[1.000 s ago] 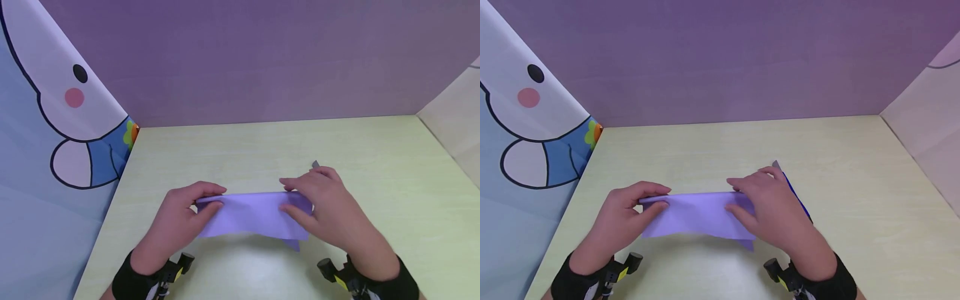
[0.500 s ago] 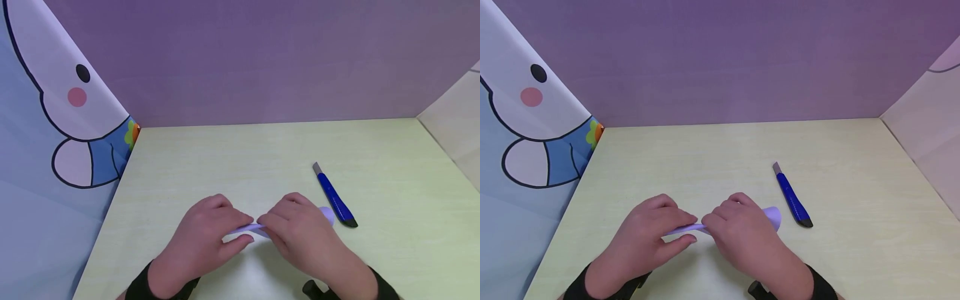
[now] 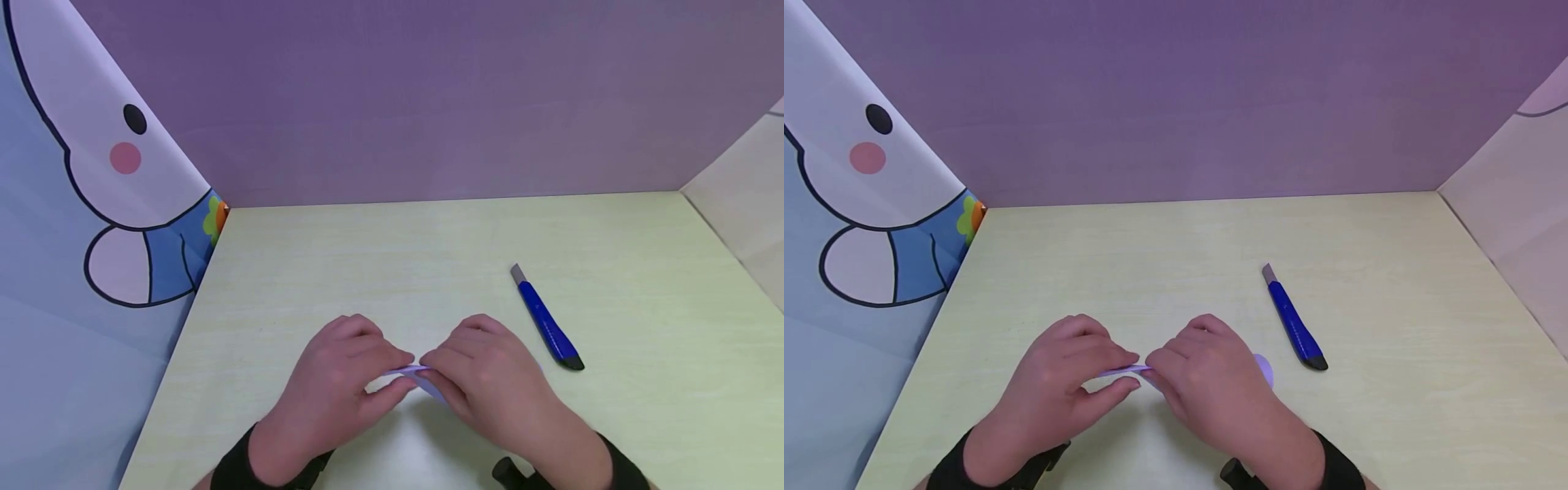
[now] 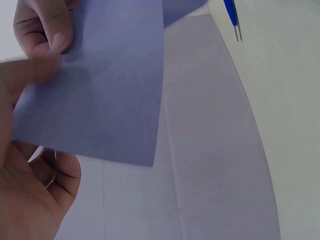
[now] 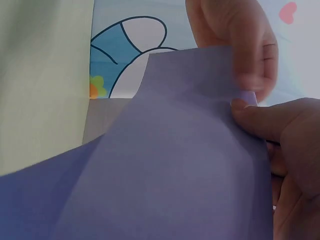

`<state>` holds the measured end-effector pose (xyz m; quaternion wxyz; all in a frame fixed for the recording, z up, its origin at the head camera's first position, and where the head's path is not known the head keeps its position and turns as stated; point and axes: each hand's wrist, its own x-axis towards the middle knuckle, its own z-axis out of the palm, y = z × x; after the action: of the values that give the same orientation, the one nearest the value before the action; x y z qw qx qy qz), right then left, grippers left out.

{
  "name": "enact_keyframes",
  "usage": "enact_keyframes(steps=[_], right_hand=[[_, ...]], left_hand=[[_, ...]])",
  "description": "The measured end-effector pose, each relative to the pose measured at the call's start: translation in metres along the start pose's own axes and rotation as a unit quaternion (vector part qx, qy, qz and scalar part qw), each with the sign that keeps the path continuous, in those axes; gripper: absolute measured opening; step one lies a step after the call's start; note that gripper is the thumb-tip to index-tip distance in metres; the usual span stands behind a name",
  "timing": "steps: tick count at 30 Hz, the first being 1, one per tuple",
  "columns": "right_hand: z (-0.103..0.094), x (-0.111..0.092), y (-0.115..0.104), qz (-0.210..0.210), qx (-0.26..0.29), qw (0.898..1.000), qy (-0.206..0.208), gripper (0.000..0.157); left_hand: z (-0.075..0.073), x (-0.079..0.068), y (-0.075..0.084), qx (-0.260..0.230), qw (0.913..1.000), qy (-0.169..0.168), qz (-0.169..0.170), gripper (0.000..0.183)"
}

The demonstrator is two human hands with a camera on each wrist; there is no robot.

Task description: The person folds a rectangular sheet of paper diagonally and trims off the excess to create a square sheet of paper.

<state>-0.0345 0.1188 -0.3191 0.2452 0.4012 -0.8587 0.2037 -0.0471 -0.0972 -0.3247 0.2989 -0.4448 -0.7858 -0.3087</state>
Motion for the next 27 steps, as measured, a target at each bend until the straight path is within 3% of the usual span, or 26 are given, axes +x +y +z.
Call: enact_keyframes(steps=[7,13,17,27], right_hand=[[0.0026,0.0006,-0.0011,0.004,0.010,1.000,0.000,0.014],[0.0041,0.0000,-0.0012,-0.001,0.014,1.000,0.004,0.003],[0.0046,0.0002,-0.0008,0.009,0.022,1.000,-0.002,0.006],[0.0090,0.0005,0.0024,0.012,0.035,0.999,0.030,0.007]], left_hand=[[-0.0016,0.0017,-0.0007,-0.002,0.9995,0.027,0.016,0.005],[-0.0028,0.0011,-0.0013,0.001,0.9997,0.021,0.013,0.006],[-0.0019,0.0007,-0.0003,0.006,0.9998,0.016,0.009,0.006],[0.0024,0.0009,-0.0002,0.020,0.9996,0.018,0.000,0.008]])
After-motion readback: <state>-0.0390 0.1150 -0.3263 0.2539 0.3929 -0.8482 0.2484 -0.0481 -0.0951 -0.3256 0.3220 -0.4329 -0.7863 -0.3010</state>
